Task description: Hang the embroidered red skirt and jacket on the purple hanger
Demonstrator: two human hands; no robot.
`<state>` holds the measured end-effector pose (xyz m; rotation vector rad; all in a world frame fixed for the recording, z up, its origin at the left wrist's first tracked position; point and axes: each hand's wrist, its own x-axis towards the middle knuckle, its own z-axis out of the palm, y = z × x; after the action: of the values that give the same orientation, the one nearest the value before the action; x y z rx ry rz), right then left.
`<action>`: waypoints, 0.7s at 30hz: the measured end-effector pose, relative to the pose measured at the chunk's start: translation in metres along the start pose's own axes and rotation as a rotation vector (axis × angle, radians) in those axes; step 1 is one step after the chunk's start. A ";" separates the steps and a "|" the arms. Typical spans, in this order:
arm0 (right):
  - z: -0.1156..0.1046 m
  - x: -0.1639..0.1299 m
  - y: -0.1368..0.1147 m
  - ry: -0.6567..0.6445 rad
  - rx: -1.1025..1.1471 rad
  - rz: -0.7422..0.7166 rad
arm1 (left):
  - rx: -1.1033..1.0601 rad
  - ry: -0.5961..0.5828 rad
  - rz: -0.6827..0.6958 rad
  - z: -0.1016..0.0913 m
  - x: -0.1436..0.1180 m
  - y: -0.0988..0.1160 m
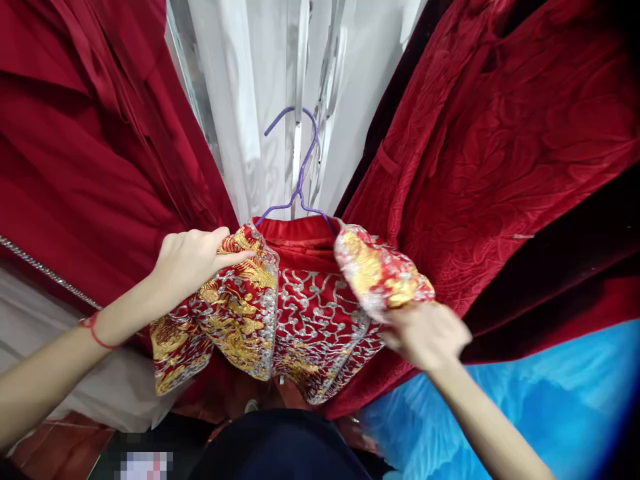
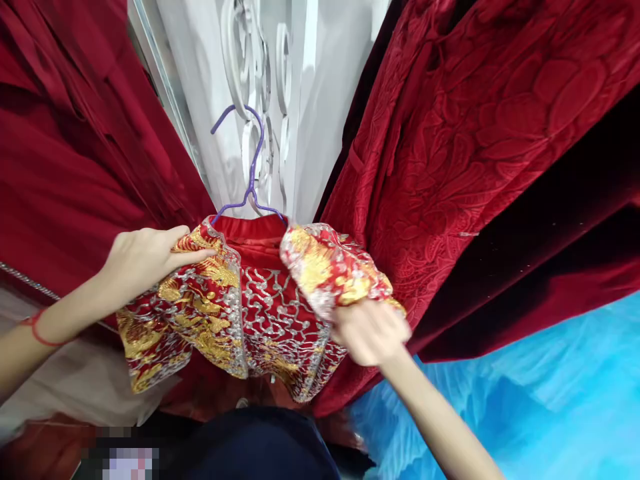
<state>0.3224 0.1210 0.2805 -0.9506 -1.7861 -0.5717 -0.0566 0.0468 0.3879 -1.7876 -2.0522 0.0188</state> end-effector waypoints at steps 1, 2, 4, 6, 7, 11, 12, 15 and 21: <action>0.004 -0.005 -0.014 -0.024 0.034 -0.152 | -0.010 0.008 -0.012 0.001 0.001 0.000; 0.009 -0.009 -0.027 -0.066 0.042 -0.398 | -0.020 0.021 -0.026 0.002 0.002 -0.001; 0.019 -0.013 -0.045 -0.086 -0.032 -0.593 | -0.044 0.061 -0.065 0.004 0.002 -0.002; 0.025 -0.015 -0.052 -0.088 -0.115 -0.556 | -0.094 0.137 -0.089 0.009 -0.001 -0.002; 0.025 -0.018 -0.052 -0.085 -0.136 -0.491 | -0.132 0.208 -0.092 0.013 -0.004 0.001; 0.016 -0.039 -0.041 -0.073 -0.188 -0.187 | -0.296 0.681 -0.032 0.033 -0.018 0.033; 0.013 -0.046 -0.038 -0.067 -0.209 -0.098 | -0.314 0.792 0.007 0.037 -0.020 0.046; 0.006 -0.066 -0.028 -0.053 -0.263 0.157 | -0.357 0.916 0.172 0.043 -0.015 0.088; -0.010 -0.079 -0.015 -0.253 -0.313 0.670 | -0.422 0.689 0.315 0.033 0.027 0.147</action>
<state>0.3309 0.0779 0.2128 -1.8049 -1.4738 -0.3065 0.0692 0.1070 0.3249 -1.9621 -1.3336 -0.8672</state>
